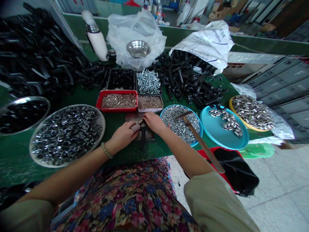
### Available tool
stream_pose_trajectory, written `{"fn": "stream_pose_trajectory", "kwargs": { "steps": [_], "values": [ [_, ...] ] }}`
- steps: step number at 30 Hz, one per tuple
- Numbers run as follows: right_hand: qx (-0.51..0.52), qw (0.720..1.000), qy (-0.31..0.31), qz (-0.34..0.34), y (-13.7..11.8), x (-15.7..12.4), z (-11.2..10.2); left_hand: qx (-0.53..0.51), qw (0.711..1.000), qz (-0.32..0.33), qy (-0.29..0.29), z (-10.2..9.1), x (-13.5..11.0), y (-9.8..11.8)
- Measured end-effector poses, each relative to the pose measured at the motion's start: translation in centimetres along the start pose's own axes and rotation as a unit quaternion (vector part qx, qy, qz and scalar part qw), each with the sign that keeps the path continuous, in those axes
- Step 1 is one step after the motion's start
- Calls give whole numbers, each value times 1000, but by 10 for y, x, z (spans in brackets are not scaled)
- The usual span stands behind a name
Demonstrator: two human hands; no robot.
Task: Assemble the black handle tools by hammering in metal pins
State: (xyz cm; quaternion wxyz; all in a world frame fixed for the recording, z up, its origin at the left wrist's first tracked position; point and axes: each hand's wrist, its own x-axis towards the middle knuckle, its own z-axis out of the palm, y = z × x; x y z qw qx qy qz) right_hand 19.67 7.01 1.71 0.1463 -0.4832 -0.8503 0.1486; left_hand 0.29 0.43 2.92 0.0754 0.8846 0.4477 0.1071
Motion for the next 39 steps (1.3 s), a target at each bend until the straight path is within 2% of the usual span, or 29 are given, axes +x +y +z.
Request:
{"fn": "stream_pose_trajectory", "kwargs": {
  "steps": [5, 10, 12, 15, 17, 19, 20, 22, 24, 25, 26, 28, 31, 33, 35, 39],
  "values": [
    [-51, 999, 1, -14, -3, -4, 3, -27, 999, -29, -30, 1, -2, 0],
    [-145, 988, -40, -43, -12, -8, 5, -30, 998, -34, -32, 3, -2, 0],
    [-117, 991, -52, -48, -14, -6, 3, -31, 998, -34, -32, 2, -2, 0],
    [-7, 998, -52, -32, -5, -11, -9, -28, 999, -36, -31, 0, -3, 0],
    [27, 999, -12, 28, 11, -28, -24, -24, 998, -39, -31, -2, -4, 0],
    [-30, 989, 61, 129, 34, -58, -42, -20, 998, -43, -33, -4, -4, 0],
    [-89, 975, 91, 183, 46, -77, -51, -19, 998, -44, -35, -4, -5, 0],
    [-202, 935, 77, 280, 70, -114, -64, -18, 998, -44, -37, -3, -5, 0],
    [-256, 911, 24, 324, 83, -142, -70, -21, 998, -44, -36, -1, -5, -1],
    [-263, 907, 4, 330, 85, -150, -71, -23, 998, -43, -35, 0, -5, -1],
    [-260, 908, -3, 328, 82, -154, -71, -23, 998, -44, -36, 0, -5, -1],
    [-229, 920, 19, 316, 65, -151, -68, -20, 998, -44, -42, 1, -5, -1],
    [-103, 954, 53, 276, 18, -128, -65, -14, 997, -49, -54, -1, -4, 0],
    [-1, 973, 23, 228, -15, -110, -63, -13, 997, -54, -58, -2, -4, 1],
    [53, 981, -1, 187, -40, -95, -63, -15, 996, -61, -56, -1, -4, 1],
    [61, 983, 51, 166, -57, -75, -59, -23, 996, -61, -53, 4, -5, -1]
  ]
}}
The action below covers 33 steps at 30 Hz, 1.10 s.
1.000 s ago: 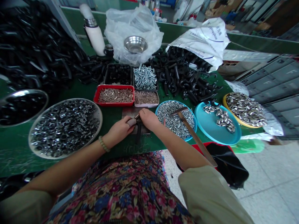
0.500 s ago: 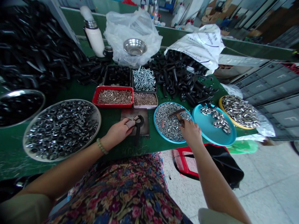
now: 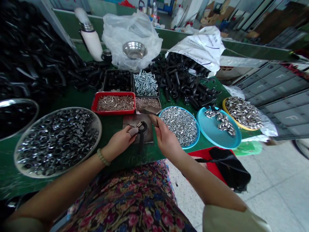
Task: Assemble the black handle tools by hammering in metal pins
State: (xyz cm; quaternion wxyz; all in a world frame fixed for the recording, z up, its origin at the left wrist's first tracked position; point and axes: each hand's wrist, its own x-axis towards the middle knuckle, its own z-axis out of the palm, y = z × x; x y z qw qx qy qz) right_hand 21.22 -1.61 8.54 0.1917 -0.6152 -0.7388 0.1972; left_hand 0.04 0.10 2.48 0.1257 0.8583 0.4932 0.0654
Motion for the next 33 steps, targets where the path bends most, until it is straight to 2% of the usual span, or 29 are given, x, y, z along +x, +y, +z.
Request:
{"fn": "stream_pose_trajectory", "kwargs": {
  "steps": [4, 7, 11, 14, 16, 18, 19, 21, 23, 25, 26, 27, 28, 31, 33],
  "values": [
    [-17, 998, -64, -3, 0, 9, 4, 3, 1000, 10, 9, 2, 0, -2],
    [-2, 1000, -25, 3, -1, 7, 5, 0, 1000, 17, 13, 2, -1, -3],
    [-17, 997, -70, 7, -2, 4, 6, -5, 1000, 18, 21, 3, 1, -4],
    [1, 1000, -26, 10, -1, 4, 8, -5, 1000, 17, 22, 6, 2, -2],
    [-8, 999, -34, 13, 0, 5, 7, -4, 1000, 13, 19, 7, 0, 0],
    [-21, 997, -67, 8, 0, 3, 6, -9, 1000, 8, 12, 4, -3, 0],
    [-17, 998, -65, 2, -1, 0, 5, -19, 1000, 6, 13, -1, -4, -1],
    [11, 1000, -21, -16, -3, -7, 4, -54, 997, -6, 49, -16, -1, -8],
    [22, 999, -16, -20, -5, -15, 7, -79, 989, -27, 124, -36, 16, -19],
    [3, 997, -83, -4, -5, -19, 11, -55, 981, -33, 182, -53, 49, -28],
    [-9, 993, -117, 6, -5, -21, 13, -25, 982, -23, 186, -58, 70, -31],
    [-14, 991, -130, 13, -4, -21, 14, 6, 987, 0, 163, -60, 92, -32],
    [-10, 993, -118, 14, -3, -21, 14, 32, 992, 21, 123, -60, 114, -31],
    [32, 999, 5, 17, -1, -24, 7, 85, 995, 30, 34, -49, 165, -22],
    [53, 996, 63, 30, 3, -28, 2, 98, 995, 22, 18, -40, 180, -16]
  ]
}}
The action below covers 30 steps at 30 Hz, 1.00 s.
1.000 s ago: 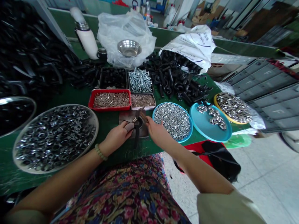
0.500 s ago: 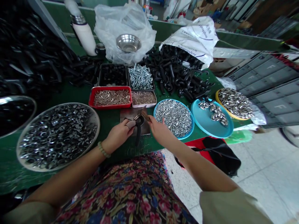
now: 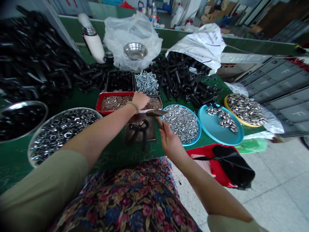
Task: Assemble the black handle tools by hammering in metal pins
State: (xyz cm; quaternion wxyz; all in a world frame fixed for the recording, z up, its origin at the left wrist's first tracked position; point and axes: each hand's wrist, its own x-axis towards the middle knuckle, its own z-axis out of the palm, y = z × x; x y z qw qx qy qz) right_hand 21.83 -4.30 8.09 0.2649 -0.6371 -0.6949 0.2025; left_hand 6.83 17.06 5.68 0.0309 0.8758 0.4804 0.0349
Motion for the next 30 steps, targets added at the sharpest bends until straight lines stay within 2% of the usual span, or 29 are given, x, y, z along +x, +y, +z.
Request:
{"fn": "stream_pose_trajectory", "kwargs": {
  "steps": [3, 7, 10, 12, 14, 17, 19, 21, 25, 30],
  "values": [
    [16, 999, 27, 13, 9, -5, -2, -2, 1000, 3, 9, 6, 4, 4],
    [24, 998, 35, 40, 21, -6, 5, -22, 1000, -3, 19, 2, 2, 1],
    [39, 998, 26, 48, 27, -4, 8, -105, 993, -27, 49, -6, -11, 1],
    [57, 997, 24, 49, 30, -4, 9, -210, 974, -32, 75, -9, -34, 4],
    [73, 995, 25, 56, 33, -5, 10, -306, 948, -29, 80, -9, -67, 10],
    [91, 994, 29, 59, 38, -7, 13, -359, 930, -44, 65, 1, -120, 21],
    [95, 994, 26, 54, 39, -7, 15, -343, 935, -42, 76, 12, -144, 28],
    [91, 994, 21, 55, 39, -8, 18, -303, 948, -25, 98, 23, -156, 33],
    [85, 994, 16, 59, 37, -10, 19, -188, 978, -12, 92, 36, -157, 37],
    [94, 994, 23, 60, 36, -13, 18, -71, 996, 4, 62, 34, -157, 37]
  ]
}}
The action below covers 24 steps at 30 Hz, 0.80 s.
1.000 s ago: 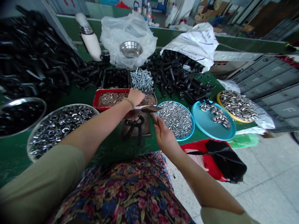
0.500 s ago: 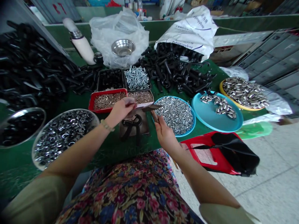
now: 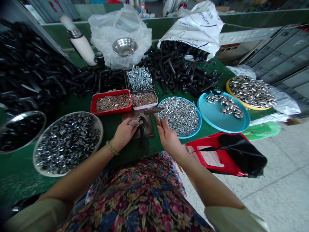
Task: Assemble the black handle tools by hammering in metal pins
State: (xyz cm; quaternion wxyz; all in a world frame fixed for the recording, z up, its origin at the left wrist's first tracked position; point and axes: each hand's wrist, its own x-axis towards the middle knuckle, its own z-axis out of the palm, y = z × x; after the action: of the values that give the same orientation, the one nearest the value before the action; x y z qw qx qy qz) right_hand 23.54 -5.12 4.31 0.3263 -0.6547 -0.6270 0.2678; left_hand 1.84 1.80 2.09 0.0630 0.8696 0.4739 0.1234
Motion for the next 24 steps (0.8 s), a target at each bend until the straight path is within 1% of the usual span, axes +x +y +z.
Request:
{"fn": "stream_pose_trajectory", "kwargs": {
  "steps": [3, 6, 12, 15, 18, 20, 22, 24],
  "values": [
    [3, 1000, 0, 4, 0, -2, 0, 34, 998, 35, -36, -3, -3, 1],
    [11, 1000, -5, -1, -1, -4, 1, 45, 996, 48, -55, -5, -6, 3],
    [12, 999, -26, -21, -7, -4, 5, 35, 996, 55, -58, -6, -5, 3],
    [-22, 998, -63, -19, -17, -2, 4, -16, 998, 47, -45, -9, -9, 0],
    [-58, 992, -104, -51, -29, -3, 1, -94, 996, -9, 2, -12, -28, -1],
    [-69, 989, -101, -77, -36, -4, -1, -103, 993, -45, 28, -14, -45, 0],
    [-101, 985, -112, -81, -42, -4, -3, -81, 995, -57, 22, -12, -61, 1],
    [-151, 974, -159, -65, -47, -2, -5, -61, 997, -51, -5, -9, -70, 1]
  ]
}}
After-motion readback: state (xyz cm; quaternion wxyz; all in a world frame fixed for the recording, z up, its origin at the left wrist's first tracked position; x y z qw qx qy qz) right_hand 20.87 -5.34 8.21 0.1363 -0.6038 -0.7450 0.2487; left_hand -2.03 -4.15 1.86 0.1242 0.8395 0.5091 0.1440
